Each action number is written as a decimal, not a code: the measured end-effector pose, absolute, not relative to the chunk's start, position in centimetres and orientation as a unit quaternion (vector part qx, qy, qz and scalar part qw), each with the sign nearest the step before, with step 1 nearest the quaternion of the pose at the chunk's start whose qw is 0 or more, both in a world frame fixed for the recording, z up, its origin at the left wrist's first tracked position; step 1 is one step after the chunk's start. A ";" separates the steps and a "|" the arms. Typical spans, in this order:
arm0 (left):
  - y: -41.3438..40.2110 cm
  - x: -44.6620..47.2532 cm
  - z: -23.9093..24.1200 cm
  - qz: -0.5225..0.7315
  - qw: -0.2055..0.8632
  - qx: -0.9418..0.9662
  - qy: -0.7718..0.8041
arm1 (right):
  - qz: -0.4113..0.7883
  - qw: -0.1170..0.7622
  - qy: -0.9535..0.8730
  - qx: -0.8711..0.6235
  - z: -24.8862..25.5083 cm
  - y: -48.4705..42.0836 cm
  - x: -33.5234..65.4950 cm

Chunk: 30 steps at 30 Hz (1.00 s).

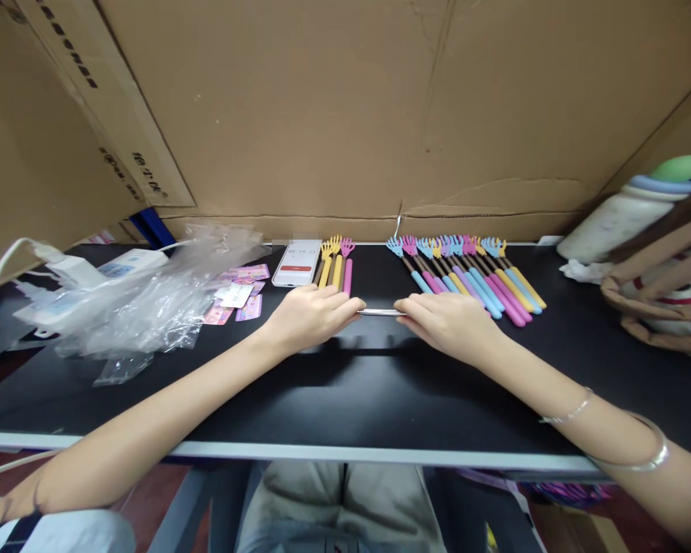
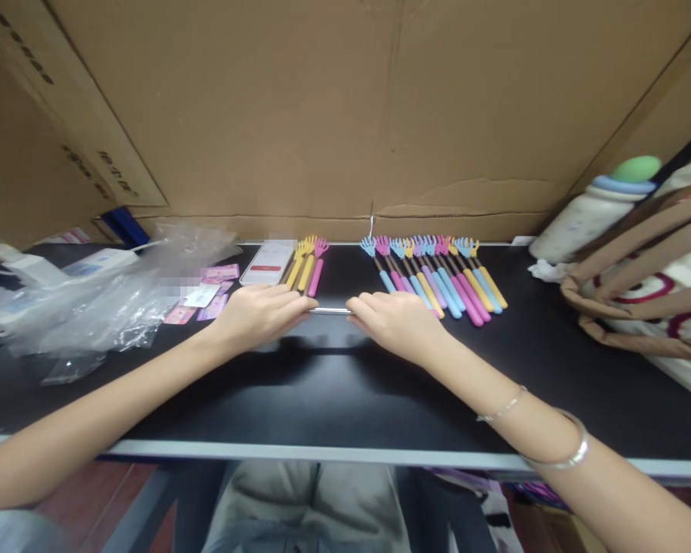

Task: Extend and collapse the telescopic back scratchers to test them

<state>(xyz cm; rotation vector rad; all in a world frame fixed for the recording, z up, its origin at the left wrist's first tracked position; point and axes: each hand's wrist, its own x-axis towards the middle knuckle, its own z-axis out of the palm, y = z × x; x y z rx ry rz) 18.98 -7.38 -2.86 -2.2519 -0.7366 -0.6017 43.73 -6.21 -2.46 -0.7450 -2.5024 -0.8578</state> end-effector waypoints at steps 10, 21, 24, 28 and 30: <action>-7.0 18.1 -2.3 -0.214 0.311 -0.878 -0.294 | -0.328 0.176 -0.887 -0.275 -1.8 -5.6 44.6; -3.3 9.6 0.3 -0.208 0.423 -0.801 -0.369 | -0.372 0.166 -0.793 -0.452 0.8 -1.0 54.0; -2.7 6.4 1.1 -0.194 0.449 -0.776 -0.398 | -0.384 0.164 -0.762 -0.495 1.8 0.0 57.4; -2.3 3.0 1.7 -0.200 0.414 -0.756 -0.466 | -0.396 0.149 -0.732 -0.535 2.2 1.1 61.3; -2.4 1.8 1.8 -0.217 0.384 -0.748 -0.496 | -0.406 0.157 -0.708 -0.555 2.1 1.4 62.9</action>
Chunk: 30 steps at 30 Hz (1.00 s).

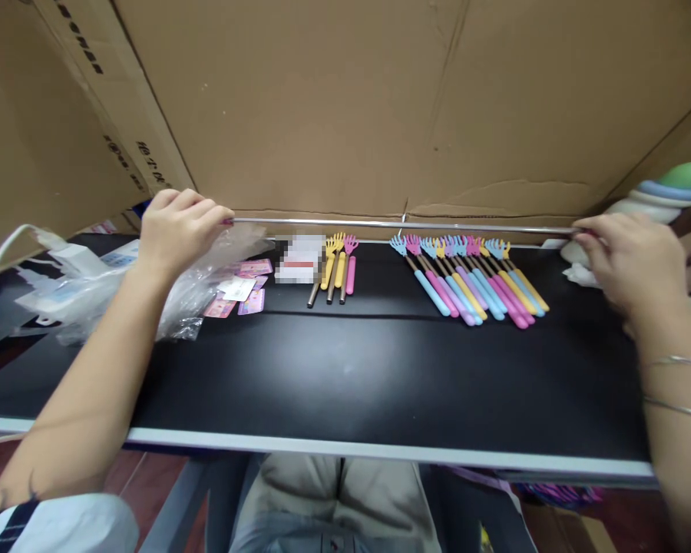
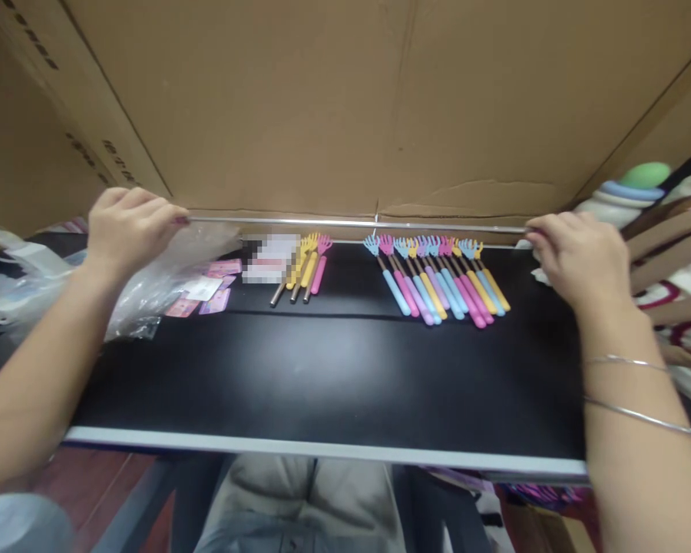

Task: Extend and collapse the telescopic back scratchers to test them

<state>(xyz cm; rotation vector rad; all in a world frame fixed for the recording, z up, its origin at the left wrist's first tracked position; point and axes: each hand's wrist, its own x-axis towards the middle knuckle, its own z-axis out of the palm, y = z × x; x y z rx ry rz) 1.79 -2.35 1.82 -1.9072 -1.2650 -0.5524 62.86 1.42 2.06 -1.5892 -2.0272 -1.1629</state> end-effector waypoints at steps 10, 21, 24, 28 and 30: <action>-2.9 0.8 2.5 -0.173 0.413 -0.719 -0.532 | -0.368 0.188 -0.653 -0.635 2.0 1.6 64.8; -2.9 1.4 1.9 -0.135 0.413 -0.729 -0.530 | -0.302 0.199 -0.707 -0.608 1.2 2.2 65.7; -3.2 1.6 2.2 -0.128 0.398 -0.731 -0.540 | -0.300 0.188 -0.716 -0.602 1.1 2.3 65.8; -3.6 1.8 2.5 -0.128 0.386 -0.725 -0.555 | -0.299 0.189 -0.723 -0.593 1.0 2.4 65.5; -3.6 1.9 2.4 -0.130 0.384 -0.724 -0.559 | -0.309 0.194 -0.724 -0.586 1.0 2.4 65.1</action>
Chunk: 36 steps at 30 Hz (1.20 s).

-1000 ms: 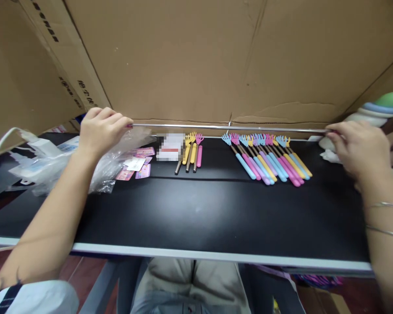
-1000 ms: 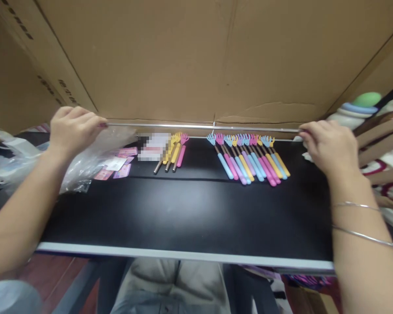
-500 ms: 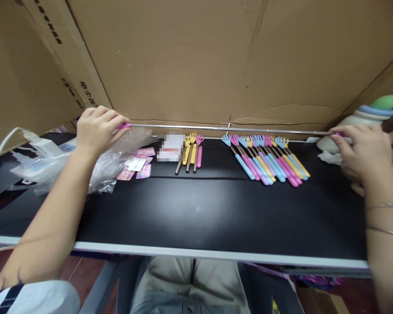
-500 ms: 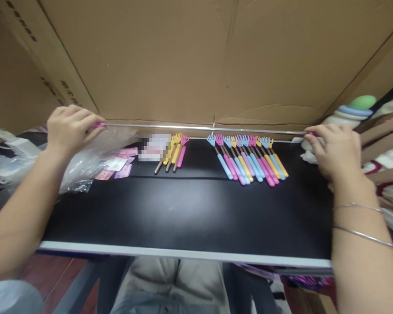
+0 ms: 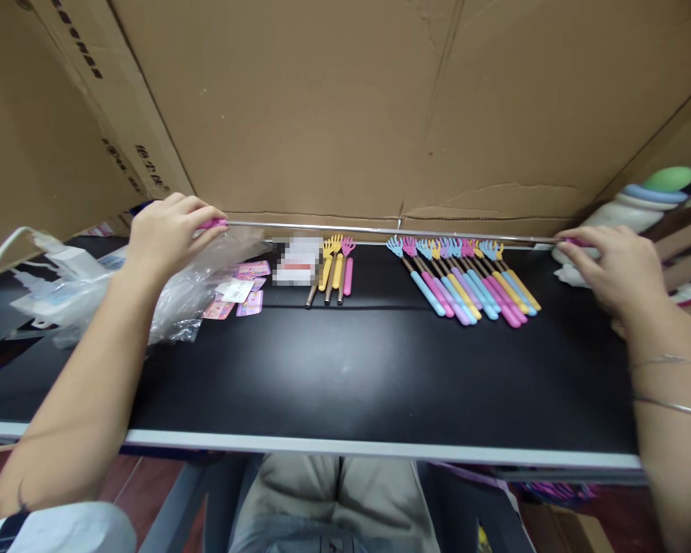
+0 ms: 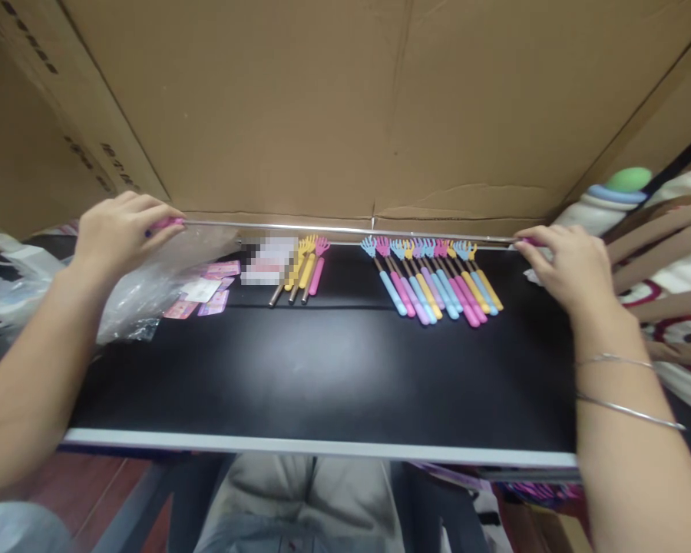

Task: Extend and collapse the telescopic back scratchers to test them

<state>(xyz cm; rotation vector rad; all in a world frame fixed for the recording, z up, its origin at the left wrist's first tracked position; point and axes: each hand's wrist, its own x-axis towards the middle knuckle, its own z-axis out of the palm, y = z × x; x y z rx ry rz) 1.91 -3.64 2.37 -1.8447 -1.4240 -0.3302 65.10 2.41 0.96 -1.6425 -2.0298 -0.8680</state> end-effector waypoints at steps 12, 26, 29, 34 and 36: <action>-2.7 3.2 0.9 -0.195 0.410 -0.744 -0.490 | -0.350 0.175 -0.769 -0.505 1.6 0.8 59.9; -6.2 16.9 -2.1 -0.235 0.376 -0.847 -0.295 | -0.266 0.200 -0.896 -0.292 -1.2 -4.5 46.6; -6.9 18.6 -3.1 -0.255 0.346 -0.859 -0.279 | -0.269 0.187 -0.904 -0.275 -1.8 -5.5 44.9; -7.1 19.1 -3.9 -0.251 0.329 -0.865 -0.284 | -0.284 0.184 -0.903 -0.266 -2.4 -5.9 44.3; -6.9 19.0 -3.9 -0.241 0.331 -0.868 -0.282 | -0.281 0.180 -0.904 -0.268 -2.5 -5.9 44.3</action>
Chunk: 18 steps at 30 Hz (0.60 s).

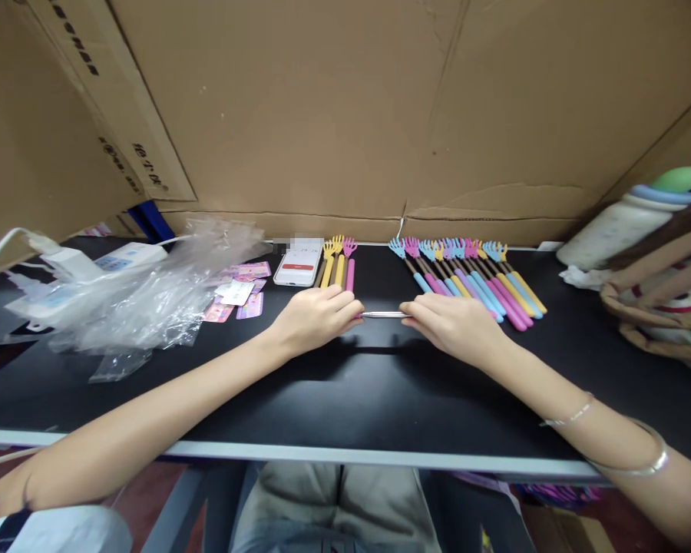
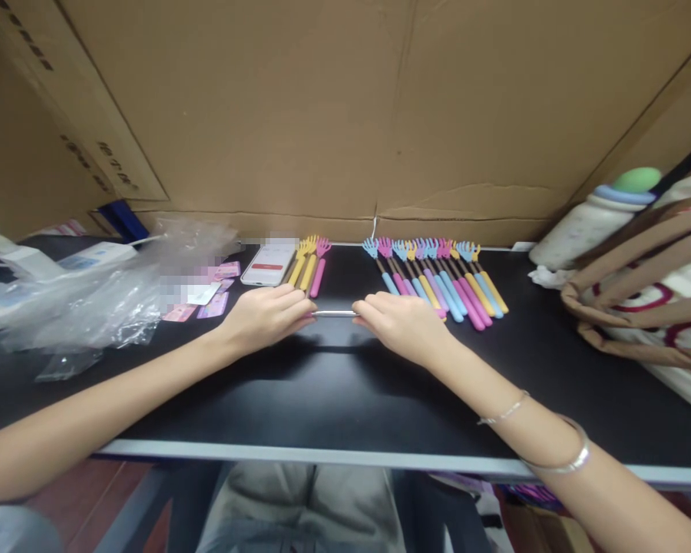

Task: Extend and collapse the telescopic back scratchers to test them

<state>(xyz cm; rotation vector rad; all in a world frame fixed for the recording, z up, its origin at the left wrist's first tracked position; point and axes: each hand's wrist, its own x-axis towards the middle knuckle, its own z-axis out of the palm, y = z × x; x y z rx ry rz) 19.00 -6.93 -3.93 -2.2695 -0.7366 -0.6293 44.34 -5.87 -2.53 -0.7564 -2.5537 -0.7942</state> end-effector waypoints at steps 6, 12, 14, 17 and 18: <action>-6.9 18.8 -3.4 -0.230 0.346 -0.870 -0.266 | -0.265 0.161 -0.914 -0.261 -2.6 -5.8 44.4; -6.7 18.5 -2.8 -0.224 0.356 -0.871 -0.256 | -0.264 0.147 -0.910 -0.283 -2.3 -5.6 44.5; -6.3 18.0 -2.4 -0.217 0.364 -0.868 -0.260 | -0.269 0.146 -0.907 -0.289 -1.9 -5.3 44.7; -5.5 16.8 -1.5 -0.201 0.379 -0.860 -0.278 | -0.282 0.156 -0.896 -0.304 -1.0 -4.6 45.8; -5.2 16.1 -1.2 -0.195 0.383 -0.856 -0.286 | -0.290 0.160 -0.890 -0.315 -0.6 -4.3 46.5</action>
